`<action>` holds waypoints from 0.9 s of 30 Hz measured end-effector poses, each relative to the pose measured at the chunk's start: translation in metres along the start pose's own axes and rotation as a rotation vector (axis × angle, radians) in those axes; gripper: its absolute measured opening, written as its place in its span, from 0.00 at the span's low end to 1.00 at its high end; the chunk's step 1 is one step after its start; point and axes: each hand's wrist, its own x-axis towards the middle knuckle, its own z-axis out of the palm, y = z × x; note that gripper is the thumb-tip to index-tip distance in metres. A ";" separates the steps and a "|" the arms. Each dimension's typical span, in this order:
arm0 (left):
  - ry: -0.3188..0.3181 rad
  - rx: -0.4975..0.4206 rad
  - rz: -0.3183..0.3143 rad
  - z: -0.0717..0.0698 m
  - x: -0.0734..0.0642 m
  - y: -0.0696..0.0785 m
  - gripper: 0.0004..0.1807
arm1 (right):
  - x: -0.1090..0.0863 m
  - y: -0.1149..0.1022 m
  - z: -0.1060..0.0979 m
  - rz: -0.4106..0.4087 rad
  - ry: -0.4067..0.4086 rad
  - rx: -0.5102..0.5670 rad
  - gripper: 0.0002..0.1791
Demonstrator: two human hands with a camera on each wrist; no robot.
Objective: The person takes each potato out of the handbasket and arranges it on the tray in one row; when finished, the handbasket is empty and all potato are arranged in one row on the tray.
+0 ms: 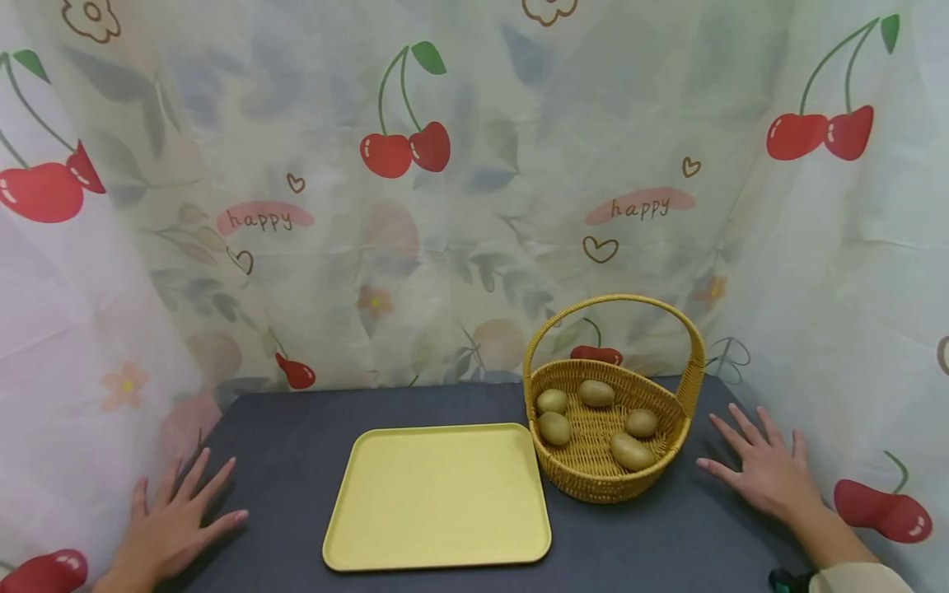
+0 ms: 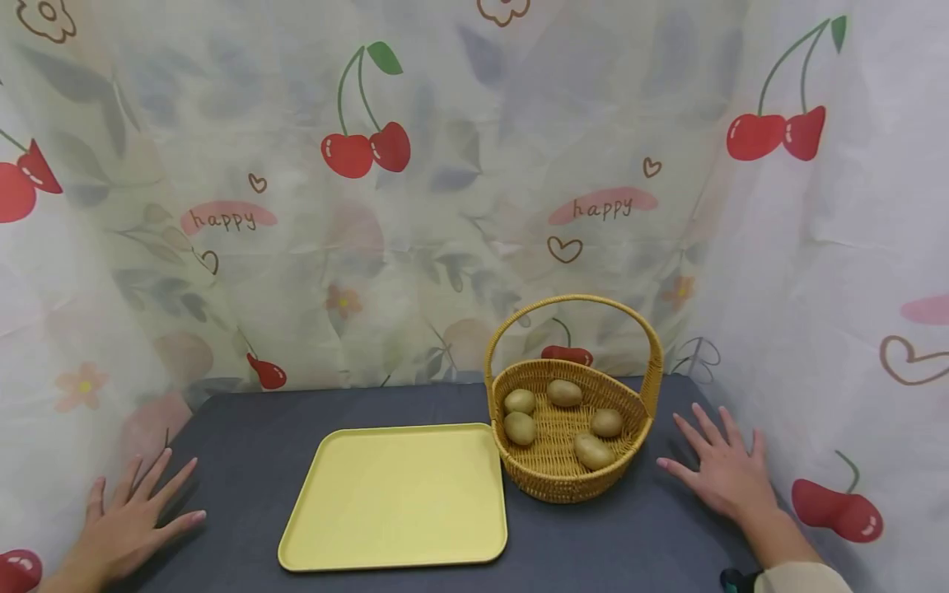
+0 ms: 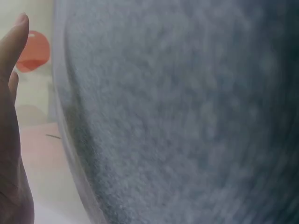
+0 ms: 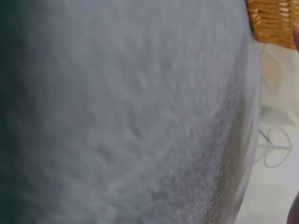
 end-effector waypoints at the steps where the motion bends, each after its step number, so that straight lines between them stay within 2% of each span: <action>1: 0.004 0.000 0.002 0.000 0.000 0.001 0.47 | -0.001 -0.002 0.000 -0.001 0.016 0.010 0.47; 11: 0.073 -0.047 0.001 -0.007 0.001 0.016 0.49 | -0.019 -0.026 -0.012 -0.024 0.160 0.108 0.48; 17: 0.129 -0.102 -0.005 -0.015 0.000 0.030 0.50 | -0.024 -0.050 -0.024 -0.100 0.262 0.221 0.48; 23: 0.247 -0.160 0.087 -0.026 0.004 0.048 0.50 | -0.022 -0.076 -0.040 -0.221 0.334 0.378 0.47; 27: 0.287 -0.264 0.151 -0.040 0.007 0.061 0.48 | -0.016 -0.091 -0.052 -0.287 0.341 0.470 0.46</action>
